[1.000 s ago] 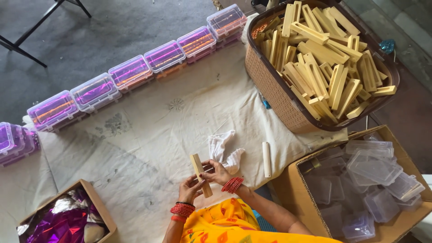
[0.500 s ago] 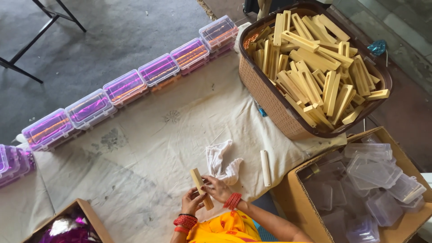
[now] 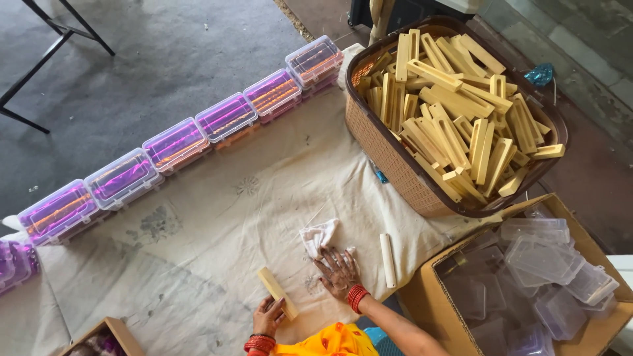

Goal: The person wipes a wooden stick with a white cloth and then wraps it in a sheet of shiny orange foil. They place the wrapped item into a small plastic container and close the lid. The person then picks up another wooden stick from a basket and repeats the process.

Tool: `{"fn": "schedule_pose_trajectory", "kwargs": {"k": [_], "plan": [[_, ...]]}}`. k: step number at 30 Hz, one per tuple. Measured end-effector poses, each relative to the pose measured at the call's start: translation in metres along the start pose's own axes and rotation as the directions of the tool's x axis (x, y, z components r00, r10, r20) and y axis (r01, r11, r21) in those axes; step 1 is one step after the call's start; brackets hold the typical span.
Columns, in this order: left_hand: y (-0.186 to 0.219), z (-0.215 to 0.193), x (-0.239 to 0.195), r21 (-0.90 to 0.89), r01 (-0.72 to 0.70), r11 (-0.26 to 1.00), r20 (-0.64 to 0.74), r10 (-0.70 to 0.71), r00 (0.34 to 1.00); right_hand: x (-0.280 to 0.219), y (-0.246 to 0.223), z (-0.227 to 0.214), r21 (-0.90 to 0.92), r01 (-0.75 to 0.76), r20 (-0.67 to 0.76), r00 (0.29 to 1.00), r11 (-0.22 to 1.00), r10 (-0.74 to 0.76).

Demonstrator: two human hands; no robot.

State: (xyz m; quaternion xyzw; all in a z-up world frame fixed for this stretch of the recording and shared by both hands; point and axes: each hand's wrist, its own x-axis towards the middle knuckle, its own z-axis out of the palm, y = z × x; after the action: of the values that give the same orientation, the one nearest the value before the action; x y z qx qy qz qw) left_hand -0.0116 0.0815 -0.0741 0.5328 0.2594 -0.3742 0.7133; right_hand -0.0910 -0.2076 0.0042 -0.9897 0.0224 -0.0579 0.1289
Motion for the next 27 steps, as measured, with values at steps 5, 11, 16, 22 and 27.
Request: {"fn": "schedule_pose_trajectory", "kwargs": {"k": [5,11,16,22,27], "plan": [[0.000,-0.008,0.001,-0.049,0.023,0.999,0.076,-0.020,0.997,0.003,-0.003,-0.012,0.005,-0.012,0.024,1.000,1.000,0.012],[-0.001,-0.011,0.006,-0.044,0.011,0.999,0.143,-0.005,0.990,0.005,-0.008,-0.020,0.008,-0.049,0.060,0.997,0.999,0.049],[0.001,-0.011,0.007,-0.046,-0.009,0.999,0.189,0.018,0.982,0.007,-0.011,-0.021,-0.011,-0.077,0.099,0.992,0.997,0.078],[0.007,-0.011,0.006,-0.036,0.001,0.999,0.232,0.008,0.973,0.008,-0.020,-0.019,-0.114,-0.131,0.244,0.957,0.985,0.155],[0.011,-0.008,0.005,-0.003,0.009,1.000,0.187,-0.009,0.982,0.008,-0.021,0.007,-0.204,-0.137,0.111,0.981,0.969,0.162]]}}
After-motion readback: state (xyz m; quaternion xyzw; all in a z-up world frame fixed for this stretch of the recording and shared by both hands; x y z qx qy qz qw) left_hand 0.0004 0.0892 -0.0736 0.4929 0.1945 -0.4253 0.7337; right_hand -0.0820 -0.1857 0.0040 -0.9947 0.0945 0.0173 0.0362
